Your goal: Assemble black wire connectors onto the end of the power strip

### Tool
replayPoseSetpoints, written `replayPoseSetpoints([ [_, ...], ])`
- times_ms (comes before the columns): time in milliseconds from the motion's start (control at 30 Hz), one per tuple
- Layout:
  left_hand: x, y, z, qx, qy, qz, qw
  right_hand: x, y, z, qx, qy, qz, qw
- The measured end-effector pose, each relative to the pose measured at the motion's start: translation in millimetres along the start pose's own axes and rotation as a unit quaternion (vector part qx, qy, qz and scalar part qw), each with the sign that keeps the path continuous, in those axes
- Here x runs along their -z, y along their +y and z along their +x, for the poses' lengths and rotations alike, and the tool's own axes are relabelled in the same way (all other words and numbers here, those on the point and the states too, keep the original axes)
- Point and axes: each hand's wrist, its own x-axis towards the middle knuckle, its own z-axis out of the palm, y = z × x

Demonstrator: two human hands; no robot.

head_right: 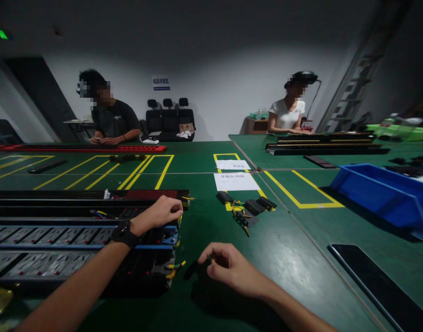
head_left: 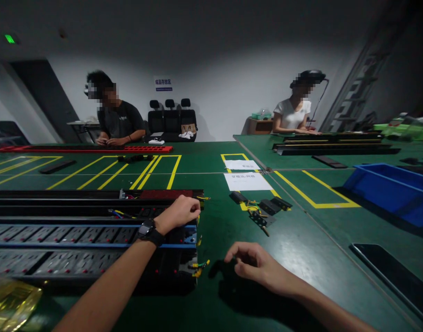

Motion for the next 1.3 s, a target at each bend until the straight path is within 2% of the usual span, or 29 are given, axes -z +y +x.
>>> replayPoseSetpoints([
  [567, -0.7, -4.2, 1.2, -0.005, 0.008, 0.01, 1.0, -2.5, -6.8, 1.1, 0.012, 0.002, -0.005, 1.0],
  [1000, 3.5, -5.0, -2.2, -0.028, 0.021, 0.008, 0.999, -4.3, -5.1, 7.6, 0.035, 0.036, -0.008, 0.999],
  [1300, 9.1, 1.6, -6.1, -0.036, 0.01, 0.011, 0.999, -5.6, -6.4, 10.4, 0.038, 0.057, 0.019, 0.998],
])
